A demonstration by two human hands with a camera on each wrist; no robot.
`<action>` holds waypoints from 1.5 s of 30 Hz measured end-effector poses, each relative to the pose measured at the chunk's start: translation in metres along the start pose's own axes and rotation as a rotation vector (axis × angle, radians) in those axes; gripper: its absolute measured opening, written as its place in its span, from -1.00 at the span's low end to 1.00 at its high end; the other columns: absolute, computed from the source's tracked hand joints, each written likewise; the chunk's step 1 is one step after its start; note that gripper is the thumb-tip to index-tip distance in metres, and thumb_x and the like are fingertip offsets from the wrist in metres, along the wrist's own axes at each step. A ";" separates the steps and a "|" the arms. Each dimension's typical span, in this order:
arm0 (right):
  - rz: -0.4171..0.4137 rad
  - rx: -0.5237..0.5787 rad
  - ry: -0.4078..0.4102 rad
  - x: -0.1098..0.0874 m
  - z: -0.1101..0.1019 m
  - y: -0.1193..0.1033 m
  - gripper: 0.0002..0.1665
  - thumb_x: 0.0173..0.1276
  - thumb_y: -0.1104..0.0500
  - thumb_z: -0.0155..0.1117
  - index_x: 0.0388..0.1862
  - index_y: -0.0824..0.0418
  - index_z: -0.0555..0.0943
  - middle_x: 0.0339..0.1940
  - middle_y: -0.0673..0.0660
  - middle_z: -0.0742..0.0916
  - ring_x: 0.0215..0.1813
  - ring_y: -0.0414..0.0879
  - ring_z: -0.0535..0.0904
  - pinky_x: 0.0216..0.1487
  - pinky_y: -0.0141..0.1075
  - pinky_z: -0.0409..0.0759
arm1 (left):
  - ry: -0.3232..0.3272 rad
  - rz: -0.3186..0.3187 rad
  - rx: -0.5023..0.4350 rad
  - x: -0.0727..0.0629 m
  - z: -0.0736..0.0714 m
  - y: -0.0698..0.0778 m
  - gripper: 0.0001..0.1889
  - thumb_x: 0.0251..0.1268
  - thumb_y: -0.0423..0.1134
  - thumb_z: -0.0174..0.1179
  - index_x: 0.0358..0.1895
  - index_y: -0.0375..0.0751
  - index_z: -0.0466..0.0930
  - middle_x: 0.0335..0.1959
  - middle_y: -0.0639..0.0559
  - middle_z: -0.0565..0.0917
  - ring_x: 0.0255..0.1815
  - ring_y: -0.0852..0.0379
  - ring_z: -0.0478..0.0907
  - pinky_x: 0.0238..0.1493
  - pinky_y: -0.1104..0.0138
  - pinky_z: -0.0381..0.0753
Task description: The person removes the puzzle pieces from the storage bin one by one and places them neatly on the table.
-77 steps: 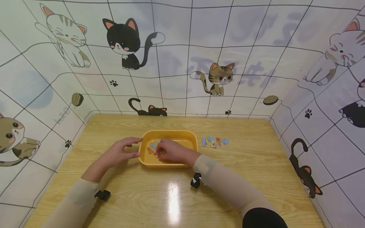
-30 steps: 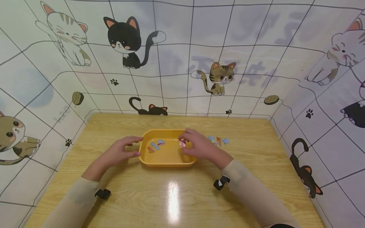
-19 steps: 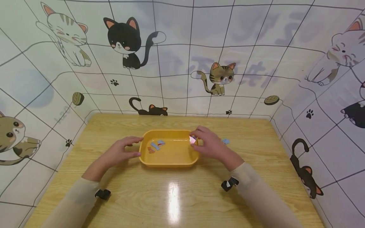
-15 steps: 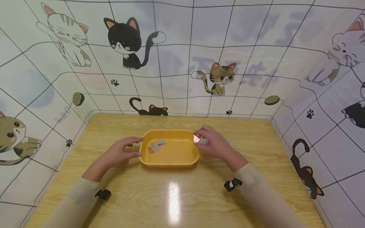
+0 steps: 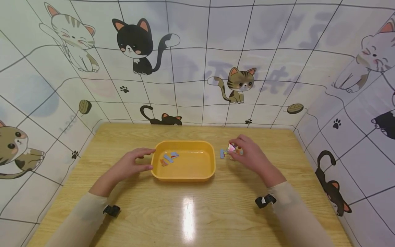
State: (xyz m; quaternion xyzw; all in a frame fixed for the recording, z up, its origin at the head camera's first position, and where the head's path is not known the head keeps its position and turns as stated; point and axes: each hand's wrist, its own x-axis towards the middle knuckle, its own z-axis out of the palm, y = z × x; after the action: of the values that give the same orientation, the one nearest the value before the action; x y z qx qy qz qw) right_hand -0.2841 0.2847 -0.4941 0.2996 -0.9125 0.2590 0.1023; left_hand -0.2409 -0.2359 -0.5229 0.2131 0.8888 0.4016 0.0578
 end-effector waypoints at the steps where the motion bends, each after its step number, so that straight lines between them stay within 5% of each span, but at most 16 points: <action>1: 0.010 -0.003 -0.002 -0.002 -0.002 0.003 -0.54 0.44 0.23 0.62 0.27 0.25 0.74 -0.06 0.01 0.68 -0.02 0.06 0.64 -0.08 0.04 0.72 | 0.000 -0.001 0.001 0.000 0.000 0.000 -0.25 0.38 -0.06 0.61 0.59 -0.09 0.58 0.53 -0.04 0.61 0.55 -0.18 0.50 0.51 -0.19 0.55; 12: 0.133 -0.018 -0.056 -0.021 -0.016 0.038 -0.55 0.46 0.27 0.59 0.28 0.32 0.73 -0.07 0.09 0.69 -0.05 0.04 0.62 -0.07 0.03 0.67 | -0.003 -0.002 -0.008 0.000 0.000 0.000 -0.25 0.39 -0.04 0.60 0.59 -0.08 0.57 0.53 -0.02 0.61 0.56 -0.18 0.49 0.52 -0.20 0.53; 24: 0.163 -0.084 -0.066 -0.034 -0.022 0.059 -0.55 0.43 0.32 0.59 0.25 0.39 0.72 -0.09 0.17 0.69 -0.08 0.11 0.67 -0.09 0.07 0.68 | -0.003 -0.012 -0.004 0.000 0.001 -0.001 -0.25 0.39 -0.03 0.60 0.59 -0.06 0.57 0.54 -0.01 0.60 0.56 -0.18 0.49 0.52 -0.19 0.54; 45: 0.319 0.005 -0.190 -0.039 -0.013 0.085 -0.51 0.54 0.26 0.46 0.36 0.42 0.66 0.00 0.28 0.66 0.05 0.25 0.66 0.04 0.16 0.66 | -0.002 -0.012 0.000 -0.001 0.000 0.002 -0.26 0.40 -0.02 0.59 0.59 -0.07 0.57 0.53 -0.02 0.61 0.56 -0.18 0.49 0.51 -0.20 0.54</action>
State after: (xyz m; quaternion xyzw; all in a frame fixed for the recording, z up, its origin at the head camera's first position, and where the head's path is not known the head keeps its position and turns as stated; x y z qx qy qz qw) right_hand -0.3034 0.3694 -0.5320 0.1744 -0.9534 0.2447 -0.0274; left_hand -0.2397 -0.2350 -0.5221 0.2080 0.8899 0.4013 0.0610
